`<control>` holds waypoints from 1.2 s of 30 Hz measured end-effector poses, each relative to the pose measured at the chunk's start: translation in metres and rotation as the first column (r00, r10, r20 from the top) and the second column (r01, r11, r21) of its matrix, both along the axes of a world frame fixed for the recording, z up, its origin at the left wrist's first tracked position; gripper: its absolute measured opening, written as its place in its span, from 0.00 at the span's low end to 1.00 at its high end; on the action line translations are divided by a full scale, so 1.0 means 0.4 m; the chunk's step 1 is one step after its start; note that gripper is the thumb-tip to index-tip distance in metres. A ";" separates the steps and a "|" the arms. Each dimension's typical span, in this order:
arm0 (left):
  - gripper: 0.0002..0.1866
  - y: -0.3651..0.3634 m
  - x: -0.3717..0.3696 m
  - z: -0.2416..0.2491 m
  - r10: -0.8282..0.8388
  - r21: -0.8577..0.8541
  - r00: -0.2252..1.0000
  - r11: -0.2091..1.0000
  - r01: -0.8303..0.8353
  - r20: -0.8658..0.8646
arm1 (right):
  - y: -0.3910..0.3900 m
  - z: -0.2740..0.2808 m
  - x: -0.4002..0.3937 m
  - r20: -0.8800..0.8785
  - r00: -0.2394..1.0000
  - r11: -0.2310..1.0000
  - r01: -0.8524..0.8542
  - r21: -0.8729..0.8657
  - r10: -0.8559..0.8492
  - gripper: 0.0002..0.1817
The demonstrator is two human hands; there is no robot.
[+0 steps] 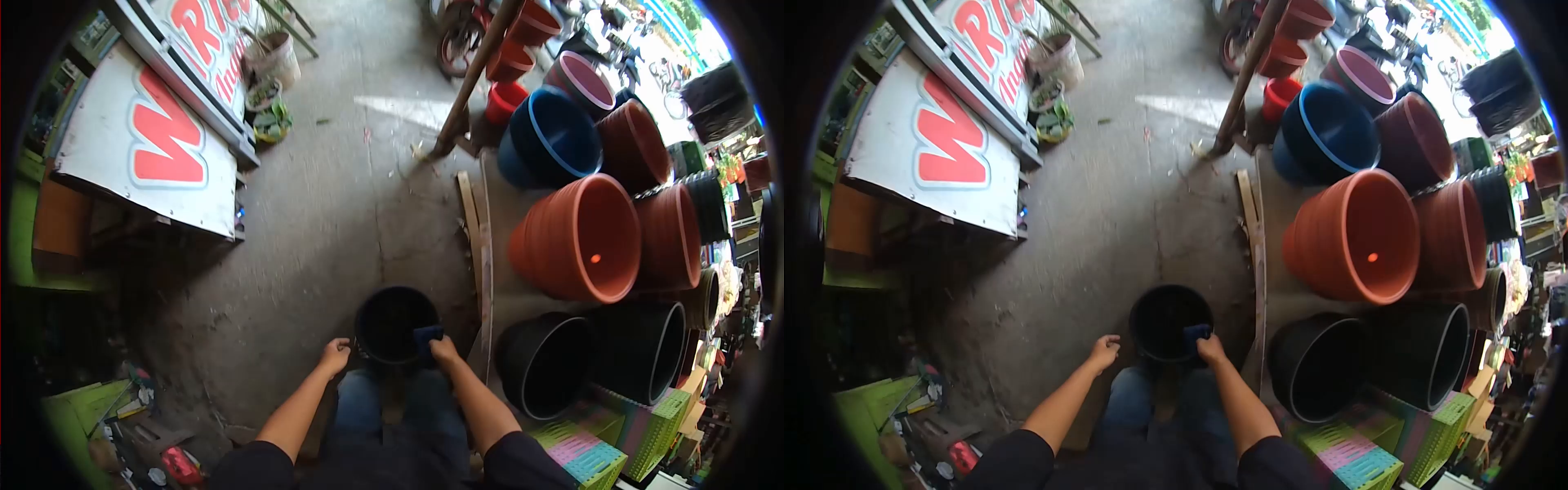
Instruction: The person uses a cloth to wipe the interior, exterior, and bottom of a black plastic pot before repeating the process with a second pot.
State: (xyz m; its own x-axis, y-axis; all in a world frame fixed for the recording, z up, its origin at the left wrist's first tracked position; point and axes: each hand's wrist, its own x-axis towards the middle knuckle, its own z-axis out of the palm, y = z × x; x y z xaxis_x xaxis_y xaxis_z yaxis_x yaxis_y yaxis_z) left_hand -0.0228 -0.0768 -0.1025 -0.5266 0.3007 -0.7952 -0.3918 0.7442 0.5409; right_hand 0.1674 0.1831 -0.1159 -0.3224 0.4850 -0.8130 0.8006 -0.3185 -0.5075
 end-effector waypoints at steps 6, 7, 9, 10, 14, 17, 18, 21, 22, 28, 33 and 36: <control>0.26 -0.009 0.021 -0.245 0.004 -0.052 1.000 0.999 -0.005 -0.010 | 0.011 -0.258 0.038 0.153 0.981 0.983 -0.138 0.118 0.120 0.29; 0.28 -0.003 0.028 -0.278 0.009 -0.055 0.999 0.998 -0.011 -0.038 | 0.011 -0.297 0.048 0.174 0.968 0.970 -0.202 0.134 0.178 0.35; 0.29 0.012 0.033 -0.338 -0.019 -0.097 0.997 0.995 0.011 -0.077 | 0.000 -0.384 0.052 0.215 0.959 0.941 -0.233 0.244 0.182 0.37; 0.30 0.018 0.038 -0.362 -0.052 -0.125 0.990 0.991 0.035 -0.128 | -0.008 -0.422 0.062 0.244 0.953 0.894 -0.261 0.365 0.179 0.40; 0.29 0.046 0.042 -0.365 -0.039 -0.157 0.996 0.987 0.027 -0.077 | 0.030 -0.429 0.031 0.291 0.956 0.975 -0.094 0.200 0.032 0.38; 0.27 0.056 0.030 -0.371 -0.038 -0.210 0.994 0.978 0.015 -0.105 | 0.056 -0.414 0.012 0.356 0.934 0.981 -0.064 0.183 -0.005 0.32; 0.26 0.054 0.030 -0.372 -0.088 -0.248 0.986 0.967 0.050 -0.143 | 0.064 -0.424 0.025 0.337 0.941 0.985 -0.037 0.168 -0.022 0.31; 0.26 0.057 0.021 -0.369 -0.154 -0.297 0.973 0.950 0.098 -0.172 | 0.068 -0.445 0.045 0.299 0.953 0.988 0.000 0.153 -0.046 0.29; 0.26 0.062 0.017 -0.369 -0.167 -0.314 0.972 0.943 0.109 -0.164 | 0.074 -0.450 0.047 0.280 0.959 0.989 0.005 0.145 -0.046 0.29; 0.25 0.050 0.005 -0.391 -0.138 -0.301 0.980 0.949 0.089 -0.146 | 0.073 -0.401 0.026 0.311 0.950 0.996 0.008 0.087 -0.035 0.29; 0.22 0.063 -0.014 -0.359 -0.123 -0.250 0.983 0.964 0.087 -0.134 | 0.044 -0.374 0.026 0.304 0.952 0.995 -0.002 0.101 -0.029 0.30; 0.20 0.093 -0.009 -0.319 -0.168 -0.195 0.962 0.973 0.127 -0.215 | 0.050 -0.326 0.037 0.278 0.960 0.997 0.002 0.082 -0.025 0.33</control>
